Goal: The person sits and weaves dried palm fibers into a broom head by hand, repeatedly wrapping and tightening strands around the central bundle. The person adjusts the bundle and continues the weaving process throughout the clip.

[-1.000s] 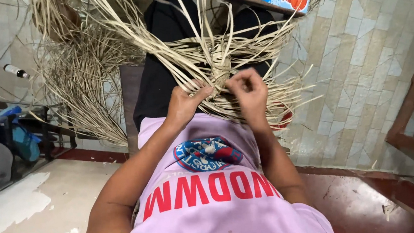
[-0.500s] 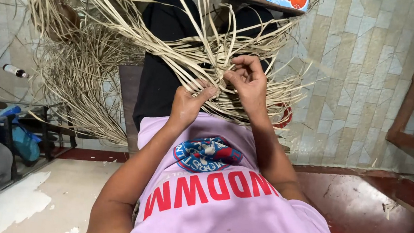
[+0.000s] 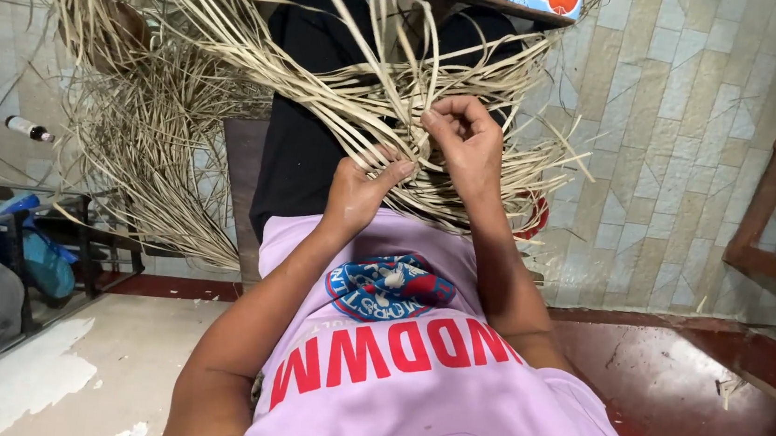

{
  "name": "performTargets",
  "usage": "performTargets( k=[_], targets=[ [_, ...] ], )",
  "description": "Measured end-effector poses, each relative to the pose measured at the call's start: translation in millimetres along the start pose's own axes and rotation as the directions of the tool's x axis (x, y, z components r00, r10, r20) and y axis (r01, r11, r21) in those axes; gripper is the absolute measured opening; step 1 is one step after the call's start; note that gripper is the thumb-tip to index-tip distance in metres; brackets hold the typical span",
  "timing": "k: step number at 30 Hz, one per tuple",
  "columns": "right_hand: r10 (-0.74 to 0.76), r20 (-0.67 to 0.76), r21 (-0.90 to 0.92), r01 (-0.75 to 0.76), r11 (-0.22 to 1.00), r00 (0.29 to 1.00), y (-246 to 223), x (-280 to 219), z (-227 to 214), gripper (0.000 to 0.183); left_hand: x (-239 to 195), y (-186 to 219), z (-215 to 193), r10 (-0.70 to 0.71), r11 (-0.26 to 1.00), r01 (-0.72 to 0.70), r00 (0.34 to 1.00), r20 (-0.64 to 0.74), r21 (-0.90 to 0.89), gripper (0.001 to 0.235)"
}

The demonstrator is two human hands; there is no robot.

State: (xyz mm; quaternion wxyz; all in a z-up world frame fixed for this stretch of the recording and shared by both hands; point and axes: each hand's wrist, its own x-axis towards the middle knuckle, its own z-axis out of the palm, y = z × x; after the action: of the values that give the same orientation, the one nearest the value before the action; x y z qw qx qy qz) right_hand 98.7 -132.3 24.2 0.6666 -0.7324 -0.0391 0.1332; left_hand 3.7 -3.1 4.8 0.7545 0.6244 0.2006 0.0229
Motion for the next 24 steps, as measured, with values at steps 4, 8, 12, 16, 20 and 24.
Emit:
performTargets(
  k=[4, 8, 12, 16, 20, 24],
  targets=[
    [-0.013, 0.028, -0.069, 0.015, 0.998, 1.0, -5, 1, 1, 0.01, 4, 16, 3, -0.146, 0.981, 0.144, 0.989, -0.009, -0.127, 0.031],
    [-0.031, 0.097, -0.09, 0.04, 0.995, 0.995, -4, -9, 14, 0.006, 14, 36, -2, -0.315, 0.907, 0.263, 0.942, -0.116, -0.329, 0.05],
    [-0.085, 0.133, -0.124, 0.101, 0.987, 0.987, -7, -10, 14, 0.007, 14, 35, 4, -0.236, 0.944, 0.15, 0.929, -0.285, -0.293, 0.051],
    [-0.25, 0.128, -0.199, 0.272, 0.942, 0.96, -17, -11, 16, 0.009, 13, 23, 6, -0.163, 0.967, 0.071, 0.911, -0.379, -0.245, 0.045],
    [-0.401, 0.148, -0.188, 0.424, 0.886, 0.904, -37, -7, 22, 0.008, 14, 21, 6, -0.075, 0.988, 0.014, 0.917, -0.392, -0.156, 0.033],
    [-0.414, 0.196, -0.167, 0.447, 0.879, 0.889, -43, 2, 30, 0.028, 19, -4, 6, 0.029, 0.997, -0.053, 0.919, -0.392, -0.05, 0.028]
  ],
)
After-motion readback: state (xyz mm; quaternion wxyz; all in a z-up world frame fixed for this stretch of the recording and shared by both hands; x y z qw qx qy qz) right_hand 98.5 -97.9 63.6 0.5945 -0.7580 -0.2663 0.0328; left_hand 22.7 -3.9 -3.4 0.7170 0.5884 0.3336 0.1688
